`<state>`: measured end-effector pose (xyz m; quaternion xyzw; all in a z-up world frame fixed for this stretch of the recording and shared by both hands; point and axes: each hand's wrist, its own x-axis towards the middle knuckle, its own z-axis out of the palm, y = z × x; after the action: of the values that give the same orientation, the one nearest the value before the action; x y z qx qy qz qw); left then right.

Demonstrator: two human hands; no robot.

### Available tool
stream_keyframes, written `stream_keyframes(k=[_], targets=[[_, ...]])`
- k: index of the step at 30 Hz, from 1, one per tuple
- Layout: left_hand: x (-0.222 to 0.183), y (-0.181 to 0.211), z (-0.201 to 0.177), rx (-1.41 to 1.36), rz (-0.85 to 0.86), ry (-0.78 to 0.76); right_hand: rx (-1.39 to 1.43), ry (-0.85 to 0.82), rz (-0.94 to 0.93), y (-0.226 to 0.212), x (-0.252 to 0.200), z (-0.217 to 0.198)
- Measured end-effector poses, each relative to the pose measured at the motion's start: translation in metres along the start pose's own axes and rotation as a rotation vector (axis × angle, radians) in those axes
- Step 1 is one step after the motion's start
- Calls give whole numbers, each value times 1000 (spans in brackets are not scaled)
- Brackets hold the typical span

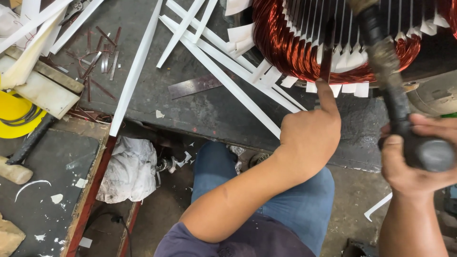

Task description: Repairing an electric motor by inserting copper windings and insulation strips into the stator slots and shaping them with a mallet.

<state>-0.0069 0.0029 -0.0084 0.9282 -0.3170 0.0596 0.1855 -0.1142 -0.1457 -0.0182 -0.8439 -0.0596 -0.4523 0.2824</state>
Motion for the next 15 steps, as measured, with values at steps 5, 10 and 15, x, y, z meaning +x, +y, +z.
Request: stream_keyframes(k=[5,10,15], targets=[[7,-3,-2,-30,17,-15,-36,-69,15,-11,7,-3],[23,-9,1,-85,6,-106,-22,105,-51,1,3,6],[57,-3,4,-108,0,-127,-134,31,-20,-20,25,6]])
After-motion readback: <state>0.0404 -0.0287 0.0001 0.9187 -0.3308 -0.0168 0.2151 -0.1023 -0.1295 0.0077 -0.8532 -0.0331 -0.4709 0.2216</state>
